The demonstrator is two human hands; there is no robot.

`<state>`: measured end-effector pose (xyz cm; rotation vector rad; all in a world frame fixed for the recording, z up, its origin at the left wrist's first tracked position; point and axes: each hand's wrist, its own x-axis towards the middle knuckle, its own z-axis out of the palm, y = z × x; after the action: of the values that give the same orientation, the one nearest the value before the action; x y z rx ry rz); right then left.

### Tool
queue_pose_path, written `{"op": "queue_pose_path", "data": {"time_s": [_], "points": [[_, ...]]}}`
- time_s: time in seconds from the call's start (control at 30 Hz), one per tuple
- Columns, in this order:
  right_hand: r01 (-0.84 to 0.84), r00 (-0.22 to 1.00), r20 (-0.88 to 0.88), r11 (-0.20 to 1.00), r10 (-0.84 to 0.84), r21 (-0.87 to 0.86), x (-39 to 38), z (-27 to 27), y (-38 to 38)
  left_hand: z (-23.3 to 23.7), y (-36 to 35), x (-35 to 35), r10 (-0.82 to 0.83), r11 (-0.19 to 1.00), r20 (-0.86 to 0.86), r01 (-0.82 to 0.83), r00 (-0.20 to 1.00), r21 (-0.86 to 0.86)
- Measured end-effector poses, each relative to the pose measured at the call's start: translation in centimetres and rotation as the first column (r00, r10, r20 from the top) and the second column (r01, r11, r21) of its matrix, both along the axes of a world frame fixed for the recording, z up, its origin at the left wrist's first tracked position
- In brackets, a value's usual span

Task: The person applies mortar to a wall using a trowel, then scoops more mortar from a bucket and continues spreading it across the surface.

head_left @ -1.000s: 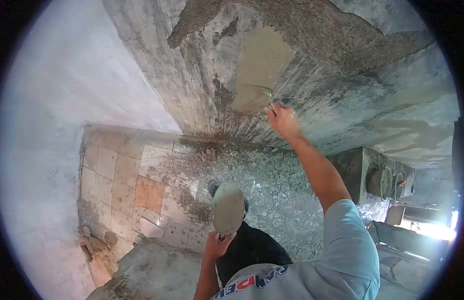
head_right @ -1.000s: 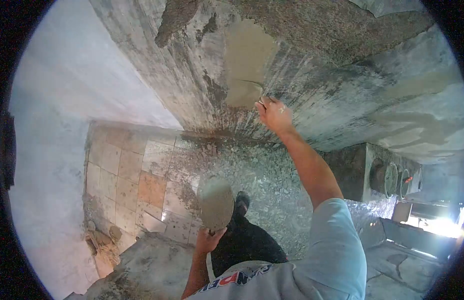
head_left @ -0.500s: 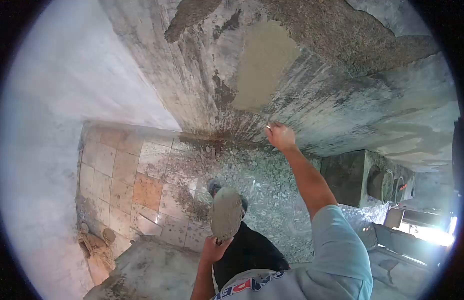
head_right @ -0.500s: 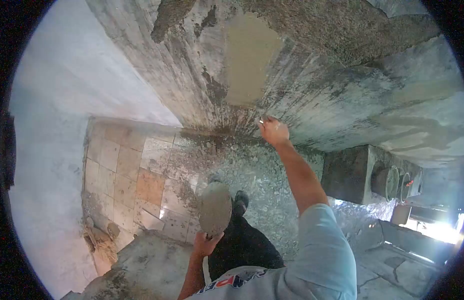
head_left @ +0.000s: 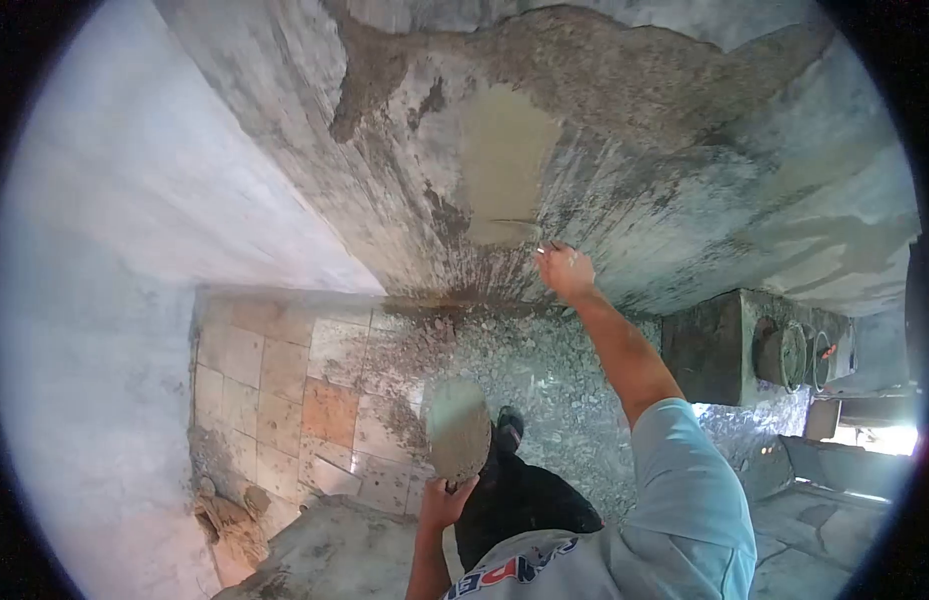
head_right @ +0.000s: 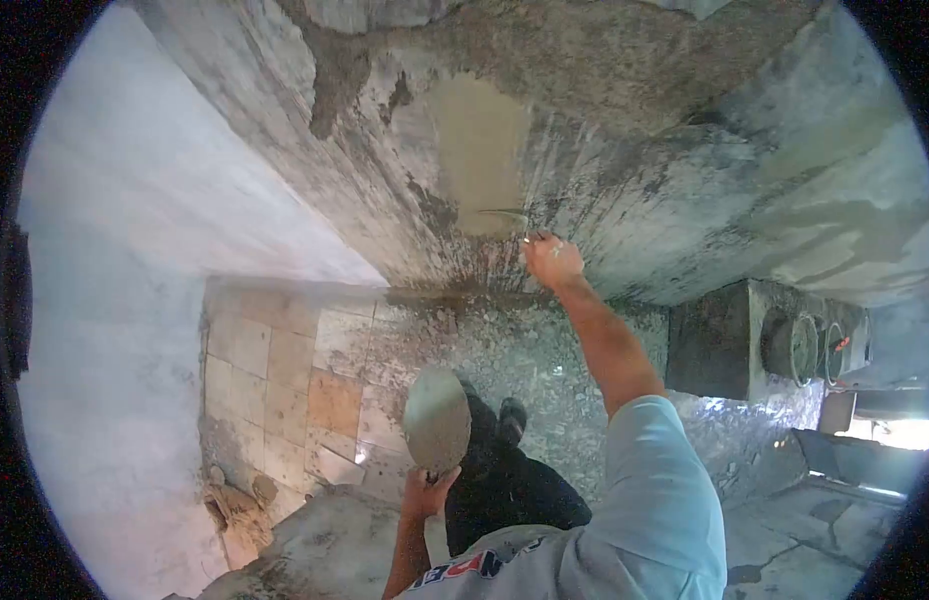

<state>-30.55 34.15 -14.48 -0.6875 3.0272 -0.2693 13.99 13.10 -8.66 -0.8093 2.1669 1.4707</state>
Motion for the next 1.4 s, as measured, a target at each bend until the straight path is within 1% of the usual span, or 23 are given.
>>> {"op": "queue_pose_path", "data": {"time_s": [0.07,0.17,0.2,0.3,0.4,0.47,0.5,0.57,0.6,0.67,0.7,0.73,0.8,0.83,0.87,0.9,1.0,1.07,1.17,1.23,1.3,1.33,1.4], "points": [[0.008,0.998,-0.057,0.999,-0.010,-0.037,-0.2,1.5,0.3,-0.1,0.3,0.1,0.005,1.000,-0.083,-0.007,0.997,-0.022],[0.013,0.995,-0.100,0.996,-0.022,-0.092,-0.5,4.0,1.3,1.5,1.4,-0.5,0.070,0.998,-0.422,-0.065,0.904,0.028],[0.015,0.995,-0.101,0.993,-0.027,-0.113,-0.5,4.7,1.6,1.8,1.3,-0.6,0.028,1.000,-0.398,-0.030,0.917,0.002],[-0.106,0.934,-0.356,0.939,-0.018,-0.326,-0.8,6.6,4.3,3.4,1.2,-0.1,-0.057,0.998,-0.316,0.046,0.947,-0.042],[-0.067,0.913,-0.386,0.887,-0.131,-0.458,1.0,11.5,9.1,6.4,2.3,-0.3,-0.064,0.998,-0.313,0.054,0.948,-0.040],[0.050,0.908,-0.351,0.889,-0.231,-0.455,3.3,11.3,13.5,7.2,2.6,-0.4,-0.074,0.997,-0.376,0.058,0.924,-0.052],[0.106,0.900,-0.336,0.886,-0.279,-0.452,4.8,11.1,15.6,3.9,1.7,0.2,-0.049,0.998,-0.366,0.057,0.929,0.011],[0.171,0.876,-0.264,0.772,-0.403,-0.612,10.4,10.3,19.4,5.9,2.1,-0.8,-0.009,0.999,-0.405,0.023,0.914,0.030],[0.277,0.887,-0.151,0.762,-0.437,-0.585,14.0,9.7,21.5,6.9,2.4,-1.4,0.016,0.999,-0.417,0.003,0.909,0.043],[0.428,0.838,-0.064,0.725,-0.542,-0.540,21.2,2.6,26.5,5.7,2.6,-2.7,-0.041,0.995,-0.614,-0.025,0.788,-0.097],[0.621,0.724,0.070,0.604,-0.686,-0.500,26.4,1.1,27.3,6.9,2.8,-3.4,-0.011,0.999,-0.518,-0.012,0.855,-0.041],[0.631,0.675,0.022,0.562,-0.737,-0.534,31.0,-4.9,29.5,8.4,3.2,-4.2,0.011,1.000,-0.415,-0.003,0.910,0.019],[0.865,0.463,0.417,0.296,-0.782,-0.405,42.7,-12.8,32.7,10.4,4.2,-5.6,0.079,0.985,-0.285,-0.032,0.955,0.167],[0.955,0.274,0.551,0.158,-0.788,-0.249,48.8,-17.6,34.1,9.9,4.4,-6.0,0.078,0.978,-0.269,-0.021,0.960,0.206],[0.964,0.256,0.447,0.193,-0.857,-0.181,53.7,-13.4,31.5,8.9,4.4,-6.3,0.071,0.970,-0.255,-0.008,0.964,0.242],[0.988,0.152,0.516,0.141,-0.843,-0.061,58.4,-13.9,31.2,8.4,4.6,-6.6,0.060,0.961,-0.247,0.011,0.967,0.277],[0.838,0.113,0.628,0.413,-0.770,0.355,68.8,-13.8,30.7,8.4,6.4,-7.9,0.057,0.908,-0.078,-0.019,0.995,0.418],[0.775,0.189,0.581,0.484,-0.791,0.407,70.5,-13.1,30.1,7.6,8.0,-8.8,0.063,0.898,-0.037,-0.040,0.997,0.437],[0.944,0.180,0.588,0.306,-0.789,0.122,69.3,-11.9,29.3,7.8,10.1,-10.8,0.002,0.886,0.032,-0.017,0.999,0.463],[0.985,0.172,0.590,0.157,-0.789,-0.078,68.0,-10.9,28.4,9.0,10.8,-12.7,-0.084,0.884,0.088,0.034,0.993,0.465],[0.983,0.006,0.665,-0.117,-0.747,-0.140,65.3,-11.0,28.9,6.7,11.2,-14.7,-0.161,0.859,0.064,0.108,0.985,0.501],[0.949,-0.146,0.730,-0.304,-0.668,-0.088,63.2,-11.5,30.0,6.0,11.6,-15.9,-0.204,0.841,0.049,0.149,0.978,0.519],[0.927,-0.050,0.712,-0.297,-0.701,-0.228,58.9,-5.5,29.7,7.5,13.1,-18.1,-0.252,0.830,-0.007,0.220,0.968,0.513]]}}
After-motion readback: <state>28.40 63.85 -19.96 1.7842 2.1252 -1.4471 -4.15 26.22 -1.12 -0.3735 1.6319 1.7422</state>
